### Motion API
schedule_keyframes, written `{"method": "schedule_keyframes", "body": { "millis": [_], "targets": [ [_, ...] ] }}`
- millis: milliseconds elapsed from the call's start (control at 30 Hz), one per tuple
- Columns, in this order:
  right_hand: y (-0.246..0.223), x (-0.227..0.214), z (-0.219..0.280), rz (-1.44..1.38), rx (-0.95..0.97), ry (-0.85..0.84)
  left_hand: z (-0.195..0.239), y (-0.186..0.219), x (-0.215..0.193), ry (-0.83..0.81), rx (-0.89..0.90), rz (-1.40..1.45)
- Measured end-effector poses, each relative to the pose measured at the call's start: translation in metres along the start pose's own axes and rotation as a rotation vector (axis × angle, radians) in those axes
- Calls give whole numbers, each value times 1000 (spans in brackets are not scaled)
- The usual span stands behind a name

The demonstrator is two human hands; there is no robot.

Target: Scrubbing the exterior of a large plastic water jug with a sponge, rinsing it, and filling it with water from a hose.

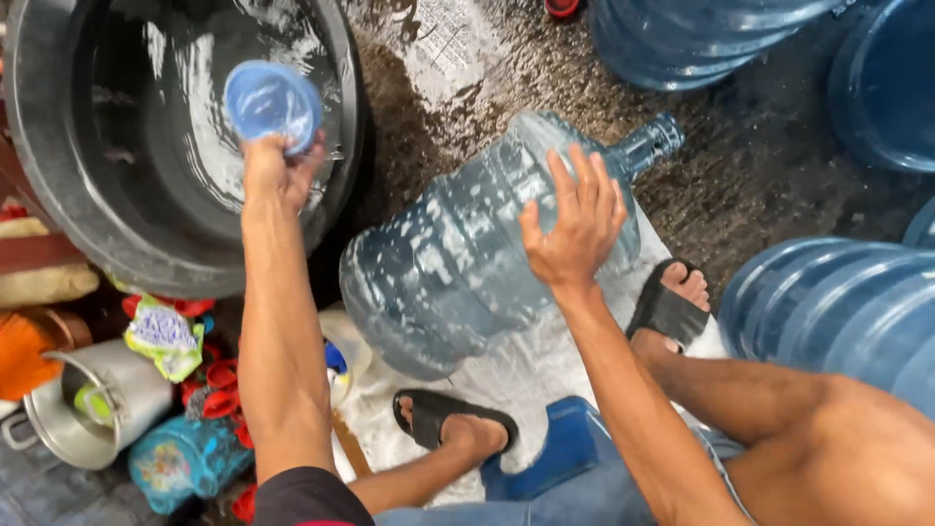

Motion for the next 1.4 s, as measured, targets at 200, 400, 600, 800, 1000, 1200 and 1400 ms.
{"method": "schedule_keyframes", "body": {
  "millis": [200,400,600,800,1000,1200,1400],
  "targets": [
    [-8,-1,-4,-14,130,-302,111,-35,82,-265,-42,163],
    [-4,11,-6,173,-26,-634,133,-114,160,-233,-76,130],
    [-6,10,-11,67,-618,-742,141,-114,138,-222,90,32],
    [-45,44,32,386,-307,-819,169,-82,47,-194,700,-365],
    [-104,47,91,-149,-598,-491,262,-28,20,-220,1242,-707],
    [26,3,-11,-473,39,105,129,-8,-48,460,1289,-791],
    [239,73,18,-839,1510,-413,-49,-48,-139,694,643,-1181]
  ]
}}
Point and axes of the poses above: each hand's wrist, its own z-axis away from the middle knuckle, its own x-axis out of the palm, y = z × x, the point moved 3 cm from there along -z, towards the middle knuckle, and after that the axes turned 7 degrees about -z, right-handed, at the moved point
